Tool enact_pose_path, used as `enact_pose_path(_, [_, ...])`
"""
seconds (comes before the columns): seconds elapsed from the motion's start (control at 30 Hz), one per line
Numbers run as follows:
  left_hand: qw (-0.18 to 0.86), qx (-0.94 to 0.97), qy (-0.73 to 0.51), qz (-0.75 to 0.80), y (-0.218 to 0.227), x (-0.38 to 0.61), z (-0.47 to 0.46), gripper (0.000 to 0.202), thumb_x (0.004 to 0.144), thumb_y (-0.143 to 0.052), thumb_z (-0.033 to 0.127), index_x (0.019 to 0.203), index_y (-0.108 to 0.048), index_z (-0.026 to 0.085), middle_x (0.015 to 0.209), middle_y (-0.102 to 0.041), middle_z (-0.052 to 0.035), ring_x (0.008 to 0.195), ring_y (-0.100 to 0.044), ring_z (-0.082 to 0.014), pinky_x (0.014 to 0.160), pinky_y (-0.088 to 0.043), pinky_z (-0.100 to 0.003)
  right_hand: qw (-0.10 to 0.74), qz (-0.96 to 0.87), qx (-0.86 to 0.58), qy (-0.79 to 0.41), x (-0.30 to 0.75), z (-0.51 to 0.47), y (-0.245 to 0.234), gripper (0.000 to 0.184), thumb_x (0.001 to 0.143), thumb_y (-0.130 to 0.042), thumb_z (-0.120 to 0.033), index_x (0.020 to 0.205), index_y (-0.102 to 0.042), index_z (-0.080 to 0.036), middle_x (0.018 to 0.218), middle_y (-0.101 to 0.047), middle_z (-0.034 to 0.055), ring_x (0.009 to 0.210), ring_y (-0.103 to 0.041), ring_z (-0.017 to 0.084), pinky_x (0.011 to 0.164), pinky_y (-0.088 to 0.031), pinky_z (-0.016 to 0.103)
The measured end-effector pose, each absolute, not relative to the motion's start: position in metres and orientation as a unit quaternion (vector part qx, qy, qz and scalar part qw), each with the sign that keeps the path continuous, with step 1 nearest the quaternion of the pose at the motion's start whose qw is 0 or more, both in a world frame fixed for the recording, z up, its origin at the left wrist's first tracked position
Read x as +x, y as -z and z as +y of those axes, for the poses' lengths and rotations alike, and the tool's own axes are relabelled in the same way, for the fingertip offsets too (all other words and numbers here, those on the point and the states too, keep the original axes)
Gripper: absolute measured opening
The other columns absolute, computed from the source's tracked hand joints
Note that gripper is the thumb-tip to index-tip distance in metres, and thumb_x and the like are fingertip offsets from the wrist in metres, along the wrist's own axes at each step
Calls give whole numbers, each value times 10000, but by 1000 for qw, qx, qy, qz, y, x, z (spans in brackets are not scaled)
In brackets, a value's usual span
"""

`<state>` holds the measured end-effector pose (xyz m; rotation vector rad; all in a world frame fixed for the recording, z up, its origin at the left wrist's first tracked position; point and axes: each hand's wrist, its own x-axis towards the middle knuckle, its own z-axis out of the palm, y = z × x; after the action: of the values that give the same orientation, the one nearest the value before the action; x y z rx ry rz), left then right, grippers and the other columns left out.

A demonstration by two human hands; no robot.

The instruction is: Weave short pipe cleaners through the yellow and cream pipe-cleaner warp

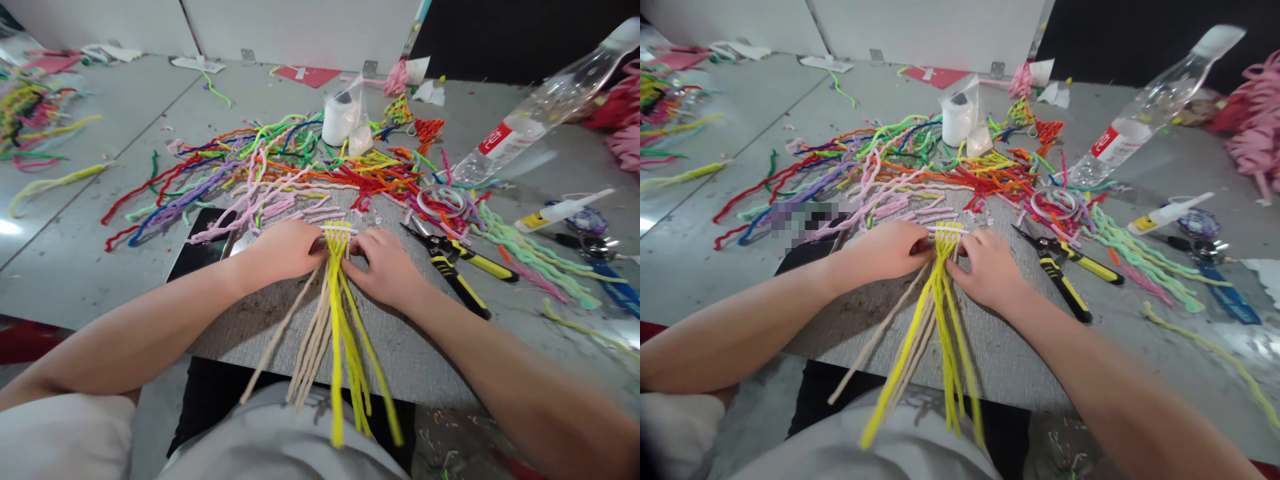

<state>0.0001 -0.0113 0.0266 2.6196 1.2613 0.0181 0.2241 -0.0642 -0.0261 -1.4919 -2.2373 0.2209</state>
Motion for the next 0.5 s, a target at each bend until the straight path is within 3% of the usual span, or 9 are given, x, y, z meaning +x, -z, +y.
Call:
enact_pose_path(0.37, [123,891,-11,437,-25,-1,-9,212,959,-605,328,817,-687,193,793,-725,-59,744,-680,-225,647,-435,-312,229,-797,-554,-68,222,-65,28,191,882,-656,-334,829,-491,-253,886,-635,68,857,-569,271,777,-409,412])
enact_pose_path(0.5, [95,915,-20,392,-27,0,-13,100,929,-651,278,947,-701,194,922,-745,-68,877,-711,-254,723,-487,-325,234,-805,-539,-83,226,-64,27,200,885,-657,-331,825,-482,-256,871,-634,58,836,-571,260,768,-407,398])
